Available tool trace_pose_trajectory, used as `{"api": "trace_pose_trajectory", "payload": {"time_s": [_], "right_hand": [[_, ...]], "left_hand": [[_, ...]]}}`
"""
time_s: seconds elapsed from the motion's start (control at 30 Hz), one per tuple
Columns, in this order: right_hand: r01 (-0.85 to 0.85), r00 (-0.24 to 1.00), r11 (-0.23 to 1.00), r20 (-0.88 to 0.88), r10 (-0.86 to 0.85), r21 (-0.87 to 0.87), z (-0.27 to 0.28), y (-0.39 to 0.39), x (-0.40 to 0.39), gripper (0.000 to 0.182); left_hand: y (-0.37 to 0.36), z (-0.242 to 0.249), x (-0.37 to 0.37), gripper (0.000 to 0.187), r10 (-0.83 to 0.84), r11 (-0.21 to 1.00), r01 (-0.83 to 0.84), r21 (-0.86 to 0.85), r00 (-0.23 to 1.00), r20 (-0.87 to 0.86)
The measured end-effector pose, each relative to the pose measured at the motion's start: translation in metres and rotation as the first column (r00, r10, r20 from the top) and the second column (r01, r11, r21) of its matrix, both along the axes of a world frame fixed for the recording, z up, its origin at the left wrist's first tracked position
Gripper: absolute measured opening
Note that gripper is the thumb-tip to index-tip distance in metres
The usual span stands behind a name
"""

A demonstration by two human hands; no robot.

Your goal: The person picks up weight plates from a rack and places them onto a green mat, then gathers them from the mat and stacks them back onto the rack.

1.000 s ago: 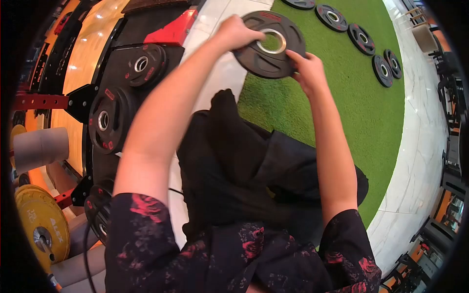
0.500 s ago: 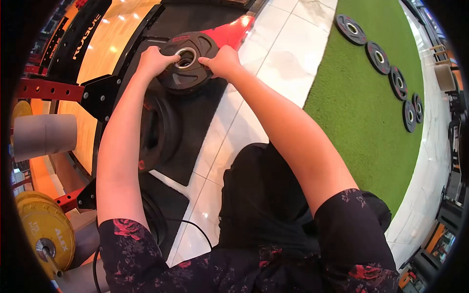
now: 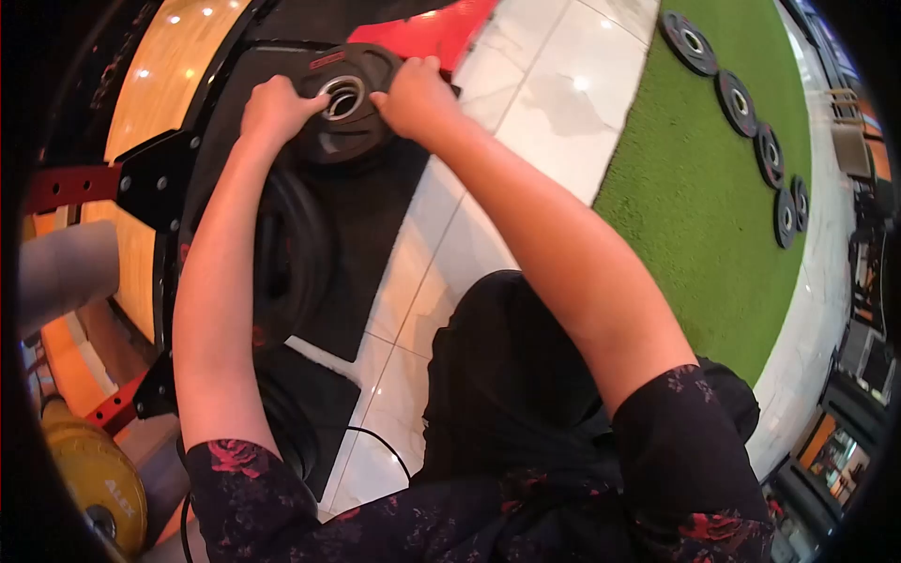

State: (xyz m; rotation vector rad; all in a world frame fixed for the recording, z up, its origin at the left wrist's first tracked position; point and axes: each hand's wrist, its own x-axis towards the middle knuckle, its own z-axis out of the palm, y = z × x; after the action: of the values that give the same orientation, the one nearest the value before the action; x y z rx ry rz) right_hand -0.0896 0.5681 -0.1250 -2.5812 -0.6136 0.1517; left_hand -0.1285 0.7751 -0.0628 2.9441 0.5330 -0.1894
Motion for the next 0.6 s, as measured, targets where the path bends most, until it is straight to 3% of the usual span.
{"api": "trace_pose_trajectory", "payload": {"time_s": [0.03,0.1,0.17,0.2,0.27,0.33,0.37,0.43,0.47,0.5,0.57,0.6], "right_hand": [[-0.066,0.992,0.992,0.104,0.077,-0.106,-0.013,0.004,0.003,0.065],[0.049,0.997,0.997,-0.070,-0.045,0.062,-0.025,0.004,0.004,0.073],[0.089,0.964,0.988,-0.261,-0.052,0.130,0.010,-0.016,-0.008,0.082],[0.105,0.966,0.987,-0.249,-0.071,0.123,0.015,-0.023,-0.008,0.082],[-0.017,0.941,0.993,-0.334,0.055,0.115,0.019,-0.035,-0.007,0.086],[0.014,0.948,0.990,-0.316,0.032,0.143,0.022,-0.048,-0.003,0.082],[0.032,0.952,0.984,-0.304,0.022,0.173,0.023,-0.054,0.000,0.078],[0.082,0.968,0.977,-0.248,-0.032,0.195,0.026,-0.072,0.014,0.072],[0.087,0.960,0.952,-0.281,-0.001,0.294,0.029,-0.088,0.026,0.070],[0.095,0.951,0.916,-0.308,0.033,0.391,0.031,-0.105,0.035,0.067],[0.250,0.957,0.919,-0.222,-0.186,0.306,0.042,-0.152,0.045,0.070],[0.263,0.956,0.917,-0.206,-0.207,0.301,0.049,-0.186,0.049,0.070]], "left_hand": [[-0.003,-0.001,-0.002,0.070,-0.004,1.000,0.004,0.026,1.000,0.008],[-0.005,-0.004,-0.004,0.070,-0.024,0.997,0.022,0.069,0.999,0.023],[-0.007,-0.004,-0.004,0.067,0.003,0.999,-0.002,0.048,1.000,-0.031],[0.001,-0.012,-0.003,0.066,-0.006,0.999,0.007,0.036,1.000,-0.028],[-0.008,-0.018,-0.005,0.066,-0.024,0.999,0.024,0.025,1.000,-0.018],[-0.032,-0.014,-0.012,0.064,-0.157,0.955,0.083,0.283,0.956,0.249],[-0.044,-0.014,-0.005,0.064,-0.163,0.955,0.087,0.285,0.953,0.254],[-0.072,-0.013,0.020,0.066,-0.175,0.983,0.179,0.027,0.898,0.403],[-0.095,-0.008,0.032,0.063,-0.090,0.949,0.206,-0.240,0.903,0.421],[-0.118,-0.003,0.041,0.061,-0.058,0.923,0.191,-0.335,0.928,0.368],[-0.167,-0.001,0.060,0.061,-0.115,0.915,0.244,-0.321,0.921,0.373],[-0.191,0.000,0.071,0.060,-0.141,0.898,0.278,-0.340,0.916,0.375]]}}
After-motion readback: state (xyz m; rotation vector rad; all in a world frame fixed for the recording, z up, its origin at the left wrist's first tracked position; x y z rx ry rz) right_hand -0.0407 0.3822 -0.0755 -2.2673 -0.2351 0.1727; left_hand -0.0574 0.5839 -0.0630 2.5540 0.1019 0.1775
